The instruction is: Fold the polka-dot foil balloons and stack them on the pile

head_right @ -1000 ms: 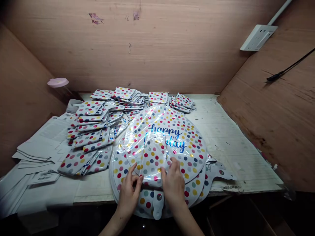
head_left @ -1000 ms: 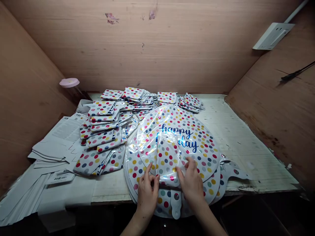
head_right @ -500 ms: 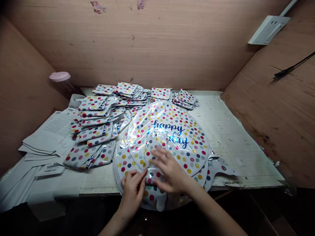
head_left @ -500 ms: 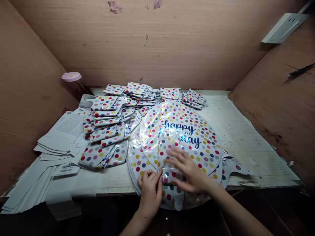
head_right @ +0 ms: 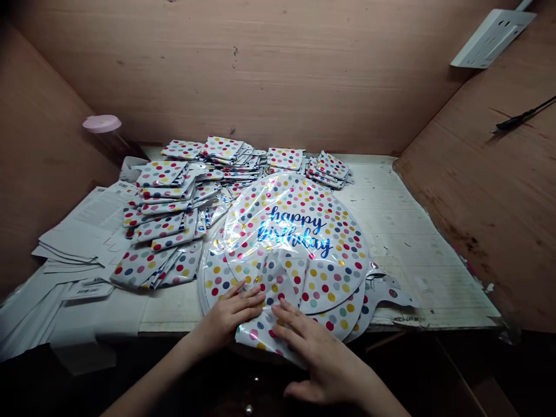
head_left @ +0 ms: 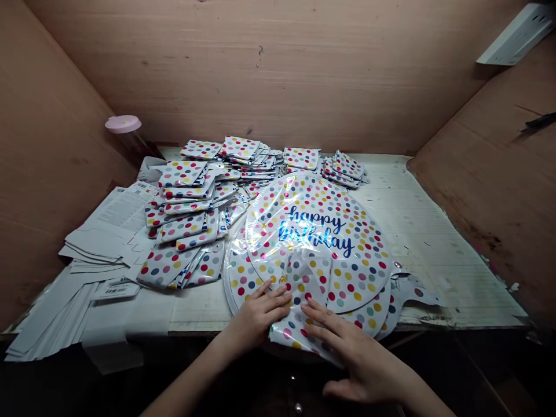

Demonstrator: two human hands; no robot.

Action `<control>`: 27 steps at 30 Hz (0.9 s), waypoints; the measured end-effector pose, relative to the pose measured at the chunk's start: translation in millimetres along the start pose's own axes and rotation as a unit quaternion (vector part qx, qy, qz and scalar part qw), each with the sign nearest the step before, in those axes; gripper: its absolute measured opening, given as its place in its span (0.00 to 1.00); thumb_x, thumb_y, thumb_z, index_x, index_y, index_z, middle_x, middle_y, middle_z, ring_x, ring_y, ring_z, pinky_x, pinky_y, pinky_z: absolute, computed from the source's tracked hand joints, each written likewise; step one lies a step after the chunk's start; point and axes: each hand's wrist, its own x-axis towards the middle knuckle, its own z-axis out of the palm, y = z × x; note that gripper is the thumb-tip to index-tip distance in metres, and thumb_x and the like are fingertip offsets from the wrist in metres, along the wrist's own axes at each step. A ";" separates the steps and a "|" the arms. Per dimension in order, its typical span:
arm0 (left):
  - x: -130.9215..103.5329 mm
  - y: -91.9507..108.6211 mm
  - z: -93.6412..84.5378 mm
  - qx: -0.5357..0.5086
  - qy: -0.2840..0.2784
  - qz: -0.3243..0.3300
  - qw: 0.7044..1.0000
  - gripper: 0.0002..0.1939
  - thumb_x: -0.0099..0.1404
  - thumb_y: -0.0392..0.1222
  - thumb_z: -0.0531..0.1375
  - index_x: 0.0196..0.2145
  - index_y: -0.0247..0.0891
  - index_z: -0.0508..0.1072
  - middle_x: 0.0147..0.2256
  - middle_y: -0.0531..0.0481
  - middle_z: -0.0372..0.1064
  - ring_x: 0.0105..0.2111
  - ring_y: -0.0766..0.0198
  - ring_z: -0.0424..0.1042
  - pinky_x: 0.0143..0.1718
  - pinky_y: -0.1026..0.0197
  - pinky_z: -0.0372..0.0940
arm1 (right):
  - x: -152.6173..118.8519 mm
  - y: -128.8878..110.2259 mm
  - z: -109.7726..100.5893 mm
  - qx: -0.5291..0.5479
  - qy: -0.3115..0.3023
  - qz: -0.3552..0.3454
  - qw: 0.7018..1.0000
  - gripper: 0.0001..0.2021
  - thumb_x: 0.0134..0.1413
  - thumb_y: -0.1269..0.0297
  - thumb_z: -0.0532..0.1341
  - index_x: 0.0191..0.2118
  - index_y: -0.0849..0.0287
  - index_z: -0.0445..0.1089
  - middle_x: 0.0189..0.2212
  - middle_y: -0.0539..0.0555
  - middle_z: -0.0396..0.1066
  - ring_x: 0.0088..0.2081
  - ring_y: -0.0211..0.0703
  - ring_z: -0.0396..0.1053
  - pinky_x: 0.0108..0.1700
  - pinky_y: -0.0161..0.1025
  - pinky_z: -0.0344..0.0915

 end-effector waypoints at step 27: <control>57.4 -1.1 9.9 0.126 0.099 -0.317 0.935 0.18 0.68 0.37 0.51 0.55 0.38 0.67 0.43 0.41 0.73 0.44 0.54 0.71 0.47 0.51 0.63 | 94.8 51.8 24.6 -0.195 0.096 0.143 0.965 0.40 0.59 0.43 0.51 0.69 0.58 0.38 0.69 0.55 0.33 0.68 0.58 0.29 0.66 0.56 0.41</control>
